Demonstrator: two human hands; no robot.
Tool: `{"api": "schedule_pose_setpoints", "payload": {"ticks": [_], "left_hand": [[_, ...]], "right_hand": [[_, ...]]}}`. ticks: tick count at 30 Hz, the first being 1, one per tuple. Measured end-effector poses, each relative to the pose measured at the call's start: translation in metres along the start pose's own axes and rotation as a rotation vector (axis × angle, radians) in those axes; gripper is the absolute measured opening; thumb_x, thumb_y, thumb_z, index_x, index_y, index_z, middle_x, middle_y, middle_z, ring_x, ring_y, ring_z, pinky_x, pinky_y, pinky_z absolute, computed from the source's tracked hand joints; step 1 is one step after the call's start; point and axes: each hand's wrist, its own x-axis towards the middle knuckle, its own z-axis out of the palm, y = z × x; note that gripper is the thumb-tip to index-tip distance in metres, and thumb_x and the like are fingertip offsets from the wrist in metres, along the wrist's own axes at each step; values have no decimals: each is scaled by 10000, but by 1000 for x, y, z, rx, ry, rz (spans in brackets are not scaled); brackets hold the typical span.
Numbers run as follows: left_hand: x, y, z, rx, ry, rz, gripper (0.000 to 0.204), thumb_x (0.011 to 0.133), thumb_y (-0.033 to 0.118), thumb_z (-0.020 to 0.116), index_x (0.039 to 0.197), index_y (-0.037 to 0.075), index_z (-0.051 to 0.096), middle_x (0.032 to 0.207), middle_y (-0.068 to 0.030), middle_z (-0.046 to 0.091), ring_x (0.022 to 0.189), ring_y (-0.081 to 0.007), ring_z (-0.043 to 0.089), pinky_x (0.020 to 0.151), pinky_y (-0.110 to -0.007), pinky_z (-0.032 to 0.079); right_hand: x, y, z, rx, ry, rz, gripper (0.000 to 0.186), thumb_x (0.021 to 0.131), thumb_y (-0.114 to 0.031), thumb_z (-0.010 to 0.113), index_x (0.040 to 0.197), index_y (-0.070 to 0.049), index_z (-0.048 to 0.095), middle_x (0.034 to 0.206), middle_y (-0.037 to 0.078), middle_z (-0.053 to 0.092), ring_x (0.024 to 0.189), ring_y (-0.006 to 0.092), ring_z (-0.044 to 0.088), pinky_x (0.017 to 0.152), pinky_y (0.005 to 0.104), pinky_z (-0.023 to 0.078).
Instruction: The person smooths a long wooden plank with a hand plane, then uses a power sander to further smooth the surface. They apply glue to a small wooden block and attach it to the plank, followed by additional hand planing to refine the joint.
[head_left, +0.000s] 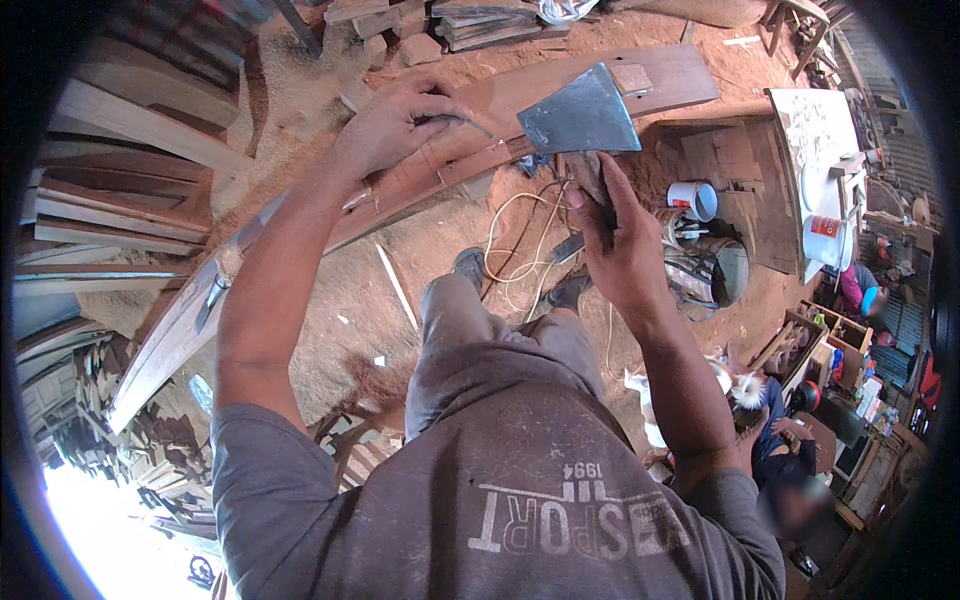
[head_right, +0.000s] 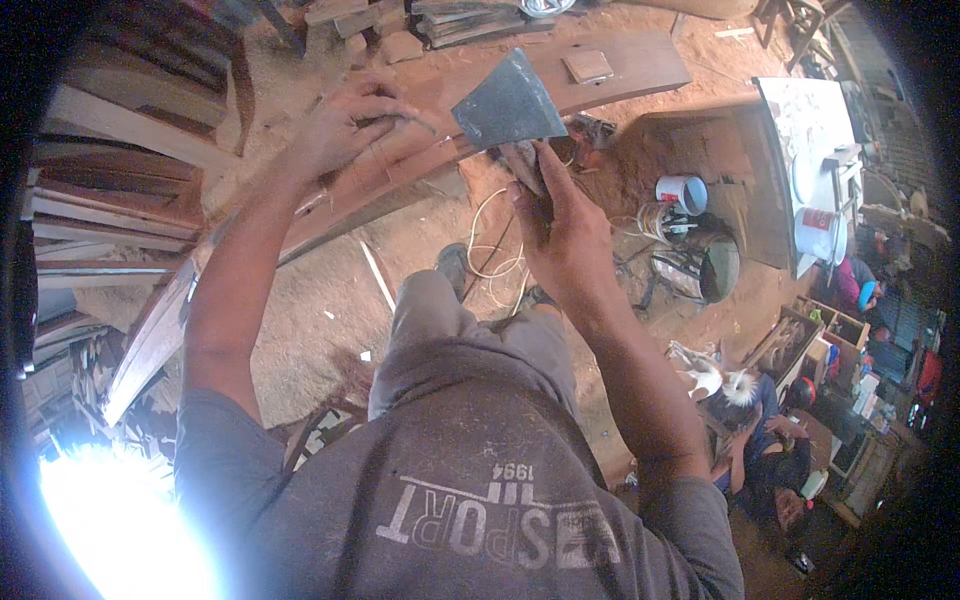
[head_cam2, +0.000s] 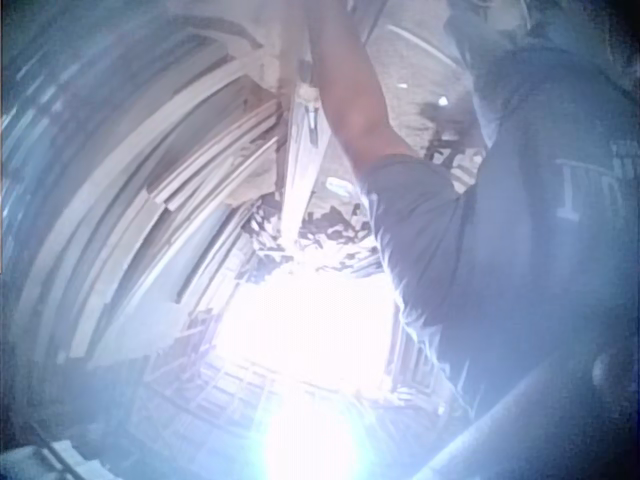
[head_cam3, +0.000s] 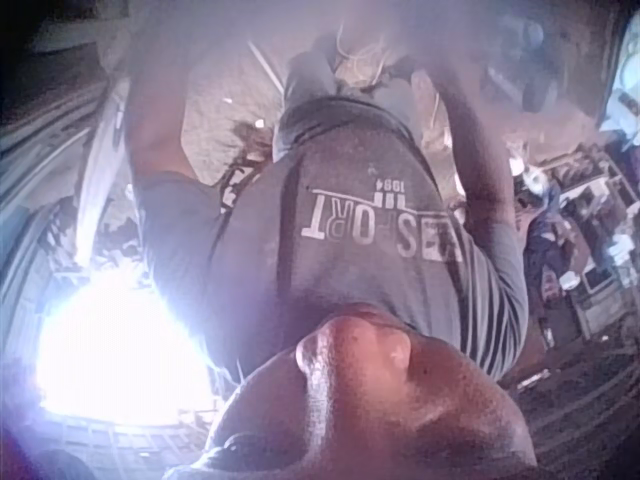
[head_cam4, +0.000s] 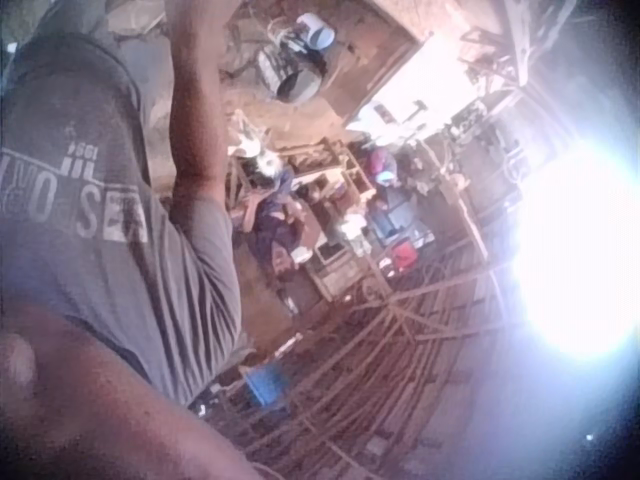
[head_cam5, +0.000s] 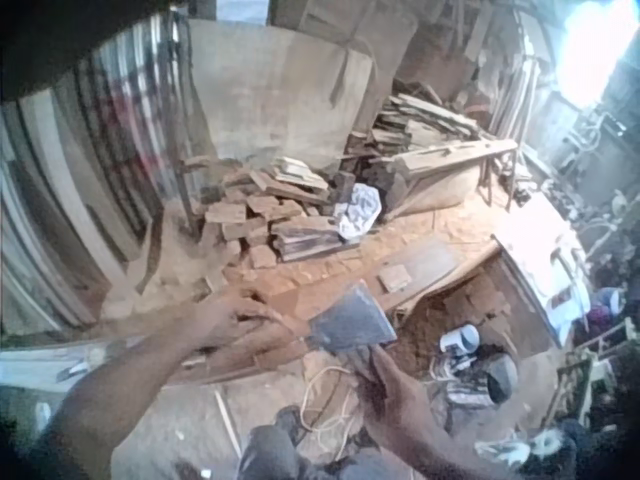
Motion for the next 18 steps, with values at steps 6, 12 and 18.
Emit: {"api": "schedule_pose_setpoints", "payload": {"ticks": [6, 12, 18], "left_hand": [[0, 5, 6, 75, -14, 34, 229, 963, 136, 769, 1185, 167, 818, 1164, -87, 719, 1097, -274, 712, 948, -417, 590], [5, 3, 0, 106, -47, 121, 221, 950, 132, 776, 1166, 146, 820, 1157, -104, 729, 1083, -281, 717, 921, -427, 595], [13, 15, -11, 208, -61, 204, 179, 935, 128, 778, 1106, 85, 809, 1151, -103, 725, 1118, -300, 691, 949, -444, 572]], "right_hand": [[-1, -6, -5, 19, -21, 16, 547, 1027, -214, 730, 1524, -72, 552, 1254, 275, 728, 1172, 439, 725, 950, 467, 578], [6, -12, -6, -60, -50, -36, 531, 1017, -246, 740, 1504, -117, 574, 1222, 271, 731, 1113, 463, 727, 903, 487, 583], [8, -20, 0, -166, -46, -158, 530, 1039, -278, 700, 1530, -142, 554, 1206, 251, 729, 1049, 464, 730, 844, 528, 590]]}}
